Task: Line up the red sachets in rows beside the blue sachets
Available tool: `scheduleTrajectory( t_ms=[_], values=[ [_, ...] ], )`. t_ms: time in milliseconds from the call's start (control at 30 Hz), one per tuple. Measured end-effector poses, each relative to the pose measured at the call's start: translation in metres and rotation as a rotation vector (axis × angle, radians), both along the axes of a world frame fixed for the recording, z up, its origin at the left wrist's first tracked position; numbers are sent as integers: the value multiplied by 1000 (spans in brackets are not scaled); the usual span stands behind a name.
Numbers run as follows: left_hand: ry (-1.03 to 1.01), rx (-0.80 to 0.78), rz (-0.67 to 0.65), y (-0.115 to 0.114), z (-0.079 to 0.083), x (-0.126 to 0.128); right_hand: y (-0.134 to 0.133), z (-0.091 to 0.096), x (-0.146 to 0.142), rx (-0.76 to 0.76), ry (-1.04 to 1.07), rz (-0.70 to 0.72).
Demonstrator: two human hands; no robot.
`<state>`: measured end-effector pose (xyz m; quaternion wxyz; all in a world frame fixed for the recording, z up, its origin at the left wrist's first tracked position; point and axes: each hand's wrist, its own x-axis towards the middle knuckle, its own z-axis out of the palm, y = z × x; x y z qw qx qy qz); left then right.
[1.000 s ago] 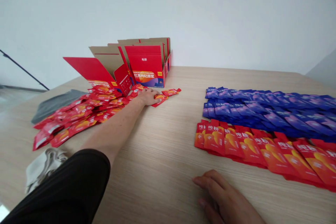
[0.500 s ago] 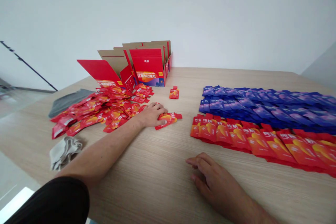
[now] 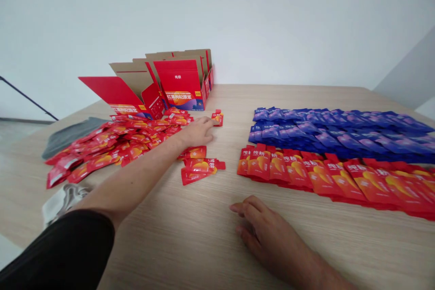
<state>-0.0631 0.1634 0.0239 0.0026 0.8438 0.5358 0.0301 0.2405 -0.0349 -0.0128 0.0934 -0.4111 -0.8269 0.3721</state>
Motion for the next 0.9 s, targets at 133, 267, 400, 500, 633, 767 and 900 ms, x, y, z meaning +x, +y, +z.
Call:
scheduleTrajectory(
  t_ms=[133, 267, 400, 500, 633, 767, 900],
  values=[
    [27, -23, 80, 56, -19, 28, 1, -4, 1, -23, -13, -8],
    [62, -102, 182, 85, -35, 40, 2, -5, 1, -24, -7, -20],
    [87, -164, 226, 72, -35, 45, 3, -2, 1, -30, -2, -15],
    [95, -194, 209, 36, -29, 45, 4, -2, 1, -15, -2, -7],
    [99, -209, 190, -27, -24, 43, 5, -6, 1, 27, 21, 4],
    [90, -159, 191, -87, -28, 44, 7, -13, 2, 92, 46, 17],
    [70, -99, 197, -132, -32, 49, 12, -19, 4, 166, 88, 22]
  ],
)
